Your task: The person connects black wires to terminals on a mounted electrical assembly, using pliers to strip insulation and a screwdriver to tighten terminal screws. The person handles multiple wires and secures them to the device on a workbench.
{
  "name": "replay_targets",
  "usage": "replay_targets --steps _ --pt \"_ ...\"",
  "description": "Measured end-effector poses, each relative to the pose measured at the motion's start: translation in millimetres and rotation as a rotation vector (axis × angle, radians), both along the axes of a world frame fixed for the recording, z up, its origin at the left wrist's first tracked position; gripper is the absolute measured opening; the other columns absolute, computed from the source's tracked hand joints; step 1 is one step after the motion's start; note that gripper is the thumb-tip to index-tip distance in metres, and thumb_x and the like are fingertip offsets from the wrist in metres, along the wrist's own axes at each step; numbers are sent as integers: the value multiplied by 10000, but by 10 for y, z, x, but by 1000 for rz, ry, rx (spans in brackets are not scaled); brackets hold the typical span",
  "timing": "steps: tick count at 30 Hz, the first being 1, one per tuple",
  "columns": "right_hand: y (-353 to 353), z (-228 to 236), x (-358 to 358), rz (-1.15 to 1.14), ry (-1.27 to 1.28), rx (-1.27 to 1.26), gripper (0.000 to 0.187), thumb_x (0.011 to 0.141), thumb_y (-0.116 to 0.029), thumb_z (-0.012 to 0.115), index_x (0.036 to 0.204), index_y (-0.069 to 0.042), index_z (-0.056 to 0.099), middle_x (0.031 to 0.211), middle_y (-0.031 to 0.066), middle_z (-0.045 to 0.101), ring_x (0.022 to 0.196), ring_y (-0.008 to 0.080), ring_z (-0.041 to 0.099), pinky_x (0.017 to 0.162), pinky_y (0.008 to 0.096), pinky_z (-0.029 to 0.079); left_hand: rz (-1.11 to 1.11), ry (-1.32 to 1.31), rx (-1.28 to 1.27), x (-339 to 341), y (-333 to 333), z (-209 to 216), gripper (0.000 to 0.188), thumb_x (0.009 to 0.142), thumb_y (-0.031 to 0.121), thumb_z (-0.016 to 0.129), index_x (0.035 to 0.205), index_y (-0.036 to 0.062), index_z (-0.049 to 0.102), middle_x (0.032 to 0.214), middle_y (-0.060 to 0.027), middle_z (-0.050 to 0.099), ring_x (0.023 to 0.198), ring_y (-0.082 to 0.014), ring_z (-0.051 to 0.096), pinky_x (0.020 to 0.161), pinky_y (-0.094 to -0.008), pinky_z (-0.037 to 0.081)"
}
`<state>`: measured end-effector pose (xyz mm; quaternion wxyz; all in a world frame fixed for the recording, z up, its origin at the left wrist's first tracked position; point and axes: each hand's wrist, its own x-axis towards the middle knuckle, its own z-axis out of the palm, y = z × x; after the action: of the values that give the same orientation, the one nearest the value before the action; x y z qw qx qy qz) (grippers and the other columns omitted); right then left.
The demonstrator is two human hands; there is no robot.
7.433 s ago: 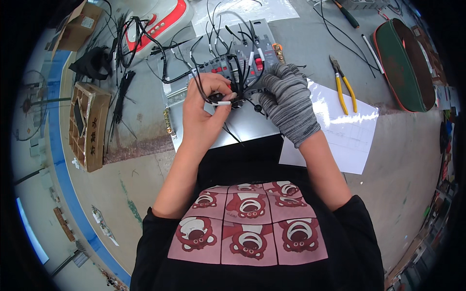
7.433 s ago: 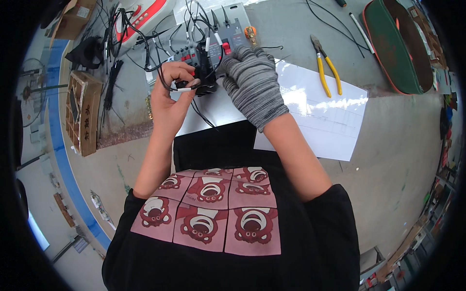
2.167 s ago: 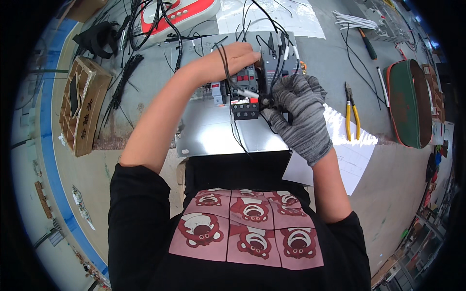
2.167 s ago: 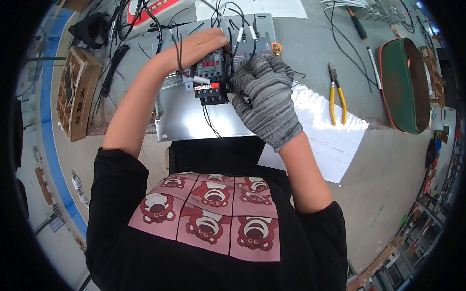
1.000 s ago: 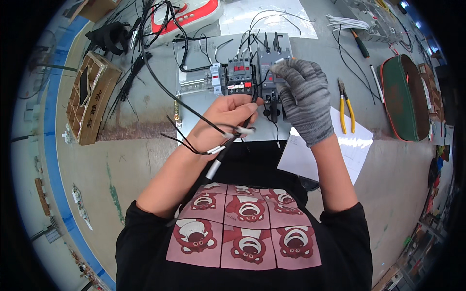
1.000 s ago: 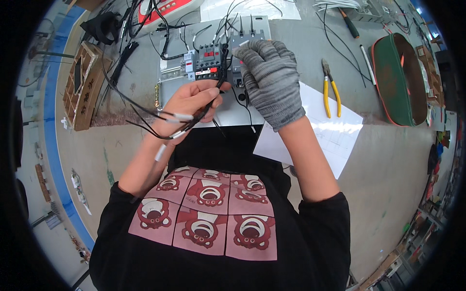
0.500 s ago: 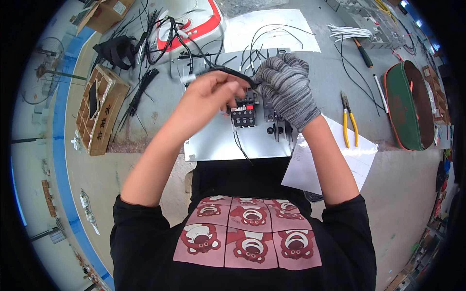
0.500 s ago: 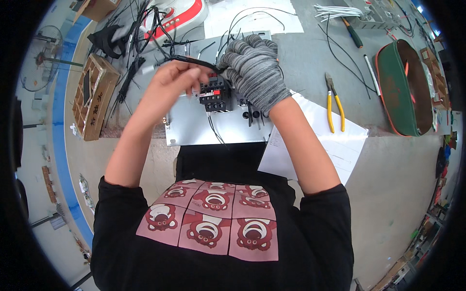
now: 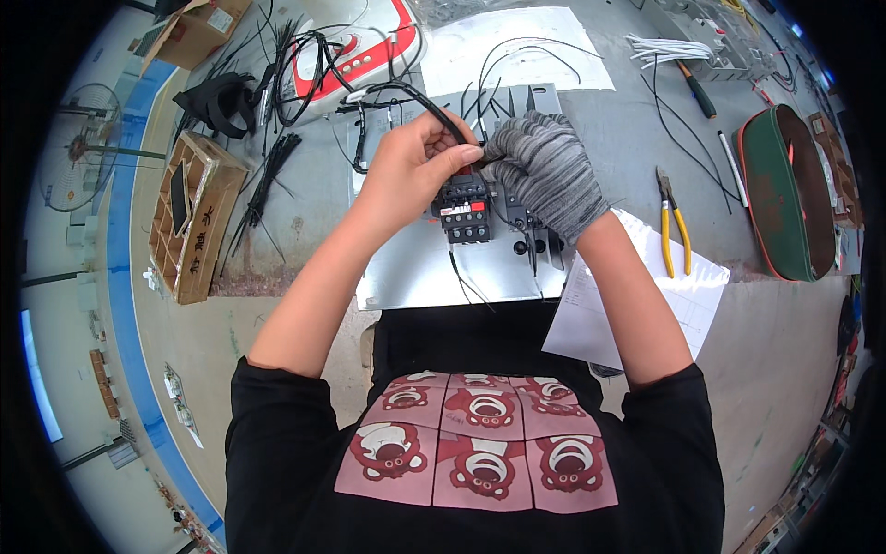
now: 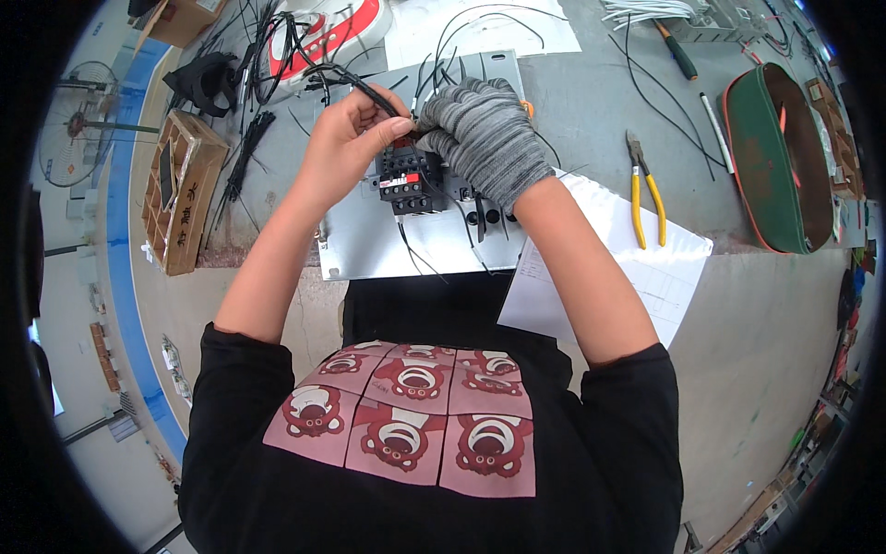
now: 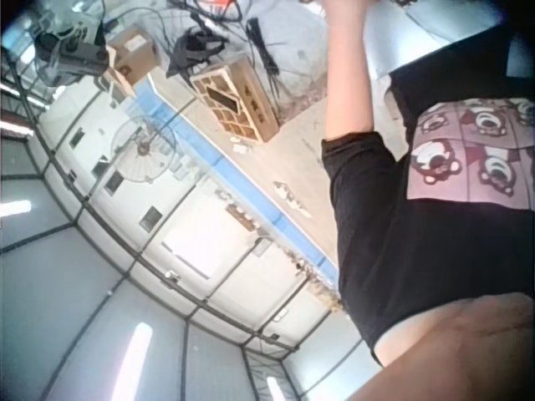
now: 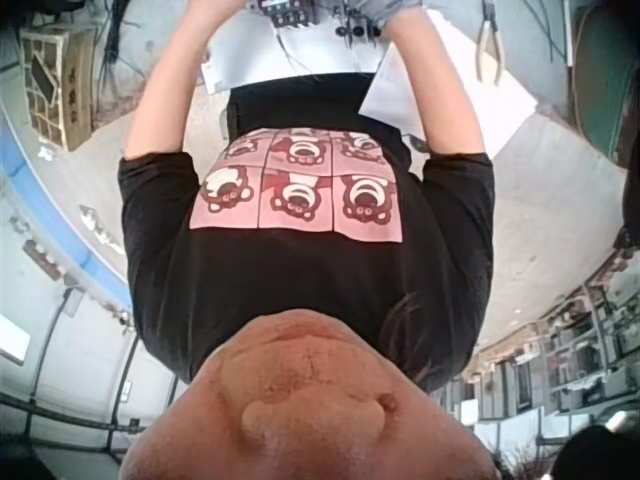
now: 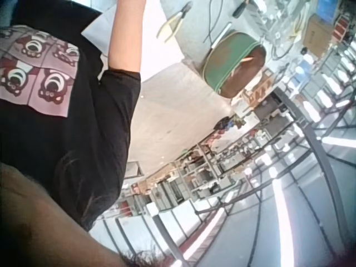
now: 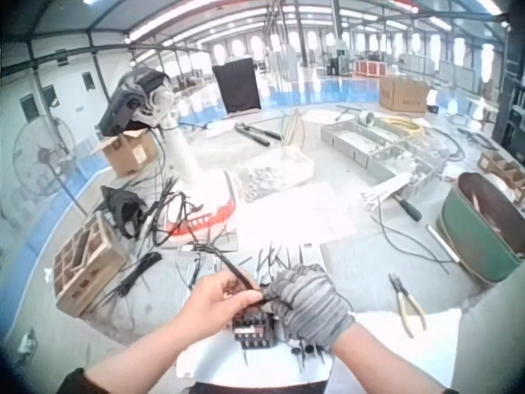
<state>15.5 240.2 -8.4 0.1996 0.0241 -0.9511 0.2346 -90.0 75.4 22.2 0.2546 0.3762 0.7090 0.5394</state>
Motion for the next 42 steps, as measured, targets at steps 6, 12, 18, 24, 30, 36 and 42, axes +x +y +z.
replay_targets --steps 6,12,18,24,30,36,42 --pt "1 -5 5 41 133 71 147 746 -212 701 851 -113 669 783 52 624 779 253 587 737 390 469 -44 -124 -111 -109 58 28 139 868 102 651 928 -11 598 792 -27 625 717 -89 575 677 -243 480" --pt "6 -76 7 68 222 153 118 730 -177 698 823 -117 657 790 45 612 752 252 570 710 386 465 -83 -259 -255 -94 98 135 189 890 195 644 990 41 599 787 27 570 707 -53 520 630 -191 406" --pt "14 -45 -4 48 155 244 160 715 -194 705 851 -133 646 832 27 612 804 243 573 785 392 455 -127 -277 -295 -179 133 92 195 895 199 636 1011 46 604 788 35 576 712 -49 528 623 -186 406" --pt "-26 209 303 -161 193 120 226 743 -162 715 957 -97 687 956 69 663 937 268 611 868 404 452 -84 -141 -157 11 46 -37 214 931 194 598 1053 18 611 864 0 631 826 -77 584 765 -230 472" --pt "-614 118 858 -290 96 -146 240 777 -131 691 1015 -100 677 898 88 660 814 281 626 755 384 495 -10 119 -197 238 -22 111 165 906 166 624 970 19 662 891 -21 651 850 -119 570 784 -273 439" --pt "-693 55 881 -384 14 46 269 732 -131 701 1000 -115 684 880 50 638 827 261 600 773 426 456 -53 666 -192 397 -36 22 162 796 162 694 797 2 665 853 -115 641 872 -289 549 787 -369 410" --pt "-681 -85 642 -437 46 147 217 717 -225 741 903 -122 695 846 45 601 820 255 578 781 447 425 -151 779 -168 333 -45 -49 208 850 220 632 862 19 684 944 -116 644 913 -274 579 824 -378 427"
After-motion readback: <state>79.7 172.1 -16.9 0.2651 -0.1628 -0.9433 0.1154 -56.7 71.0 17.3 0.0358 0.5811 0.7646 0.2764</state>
